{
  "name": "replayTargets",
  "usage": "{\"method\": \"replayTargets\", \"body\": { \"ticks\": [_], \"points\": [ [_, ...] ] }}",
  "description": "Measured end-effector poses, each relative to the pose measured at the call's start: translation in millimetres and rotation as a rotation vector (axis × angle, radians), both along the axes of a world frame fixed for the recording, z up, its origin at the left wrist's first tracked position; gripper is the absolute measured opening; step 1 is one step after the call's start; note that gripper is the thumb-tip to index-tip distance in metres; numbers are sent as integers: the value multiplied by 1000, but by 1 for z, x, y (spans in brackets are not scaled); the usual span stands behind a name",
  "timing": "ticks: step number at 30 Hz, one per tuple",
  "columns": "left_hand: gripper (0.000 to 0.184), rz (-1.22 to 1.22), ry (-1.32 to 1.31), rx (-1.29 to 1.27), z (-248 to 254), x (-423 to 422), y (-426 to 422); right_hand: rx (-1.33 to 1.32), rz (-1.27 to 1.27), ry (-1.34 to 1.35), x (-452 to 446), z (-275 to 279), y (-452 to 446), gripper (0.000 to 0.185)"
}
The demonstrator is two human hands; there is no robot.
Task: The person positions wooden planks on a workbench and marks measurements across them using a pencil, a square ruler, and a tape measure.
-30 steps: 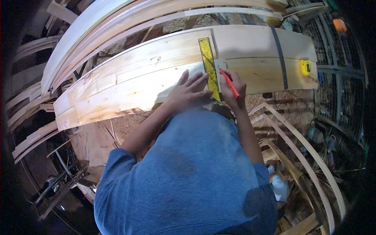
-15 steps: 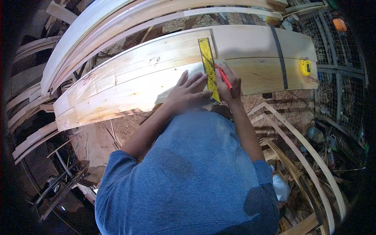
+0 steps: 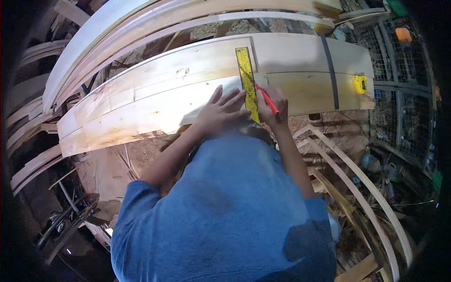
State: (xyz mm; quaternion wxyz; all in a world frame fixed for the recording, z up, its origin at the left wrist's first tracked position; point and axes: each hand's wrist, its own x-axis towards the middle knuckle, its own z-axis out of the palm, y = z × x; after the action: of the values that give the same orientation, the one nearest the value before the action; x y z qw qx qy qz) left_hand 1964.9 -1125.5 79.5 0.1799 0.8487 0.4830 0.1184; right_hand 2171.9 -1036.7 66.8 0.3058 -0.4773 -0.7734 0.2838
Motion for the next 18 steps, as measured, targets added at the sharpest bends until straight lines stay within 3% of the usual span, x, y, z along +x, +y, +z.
{"method": "replayTargets", "body": {
  "ticks": [3, 6, 12, 15, 18],
  "points": [
    [61, -12, 39, -24, 2, 0, 0, -84, -18, 102, -10, -8, 15, 17],
    [77, -15, 30, -25, -3, -2, -1, -26, 11, -32, -6, 6, 11, 15],
    [67, 5, -21, 4, -6, 0, -4, -225, -26, -61, 39, 41, -64, 15],
    [63, -2, -31, 65, -11, -3, -5, -249, 31, -93, 54, 24, -77, 16],
    [58, -16, -18, 85, -13, -7, -11, -496, -192, 76, 40, 22, -89, 14]
  ]
}}
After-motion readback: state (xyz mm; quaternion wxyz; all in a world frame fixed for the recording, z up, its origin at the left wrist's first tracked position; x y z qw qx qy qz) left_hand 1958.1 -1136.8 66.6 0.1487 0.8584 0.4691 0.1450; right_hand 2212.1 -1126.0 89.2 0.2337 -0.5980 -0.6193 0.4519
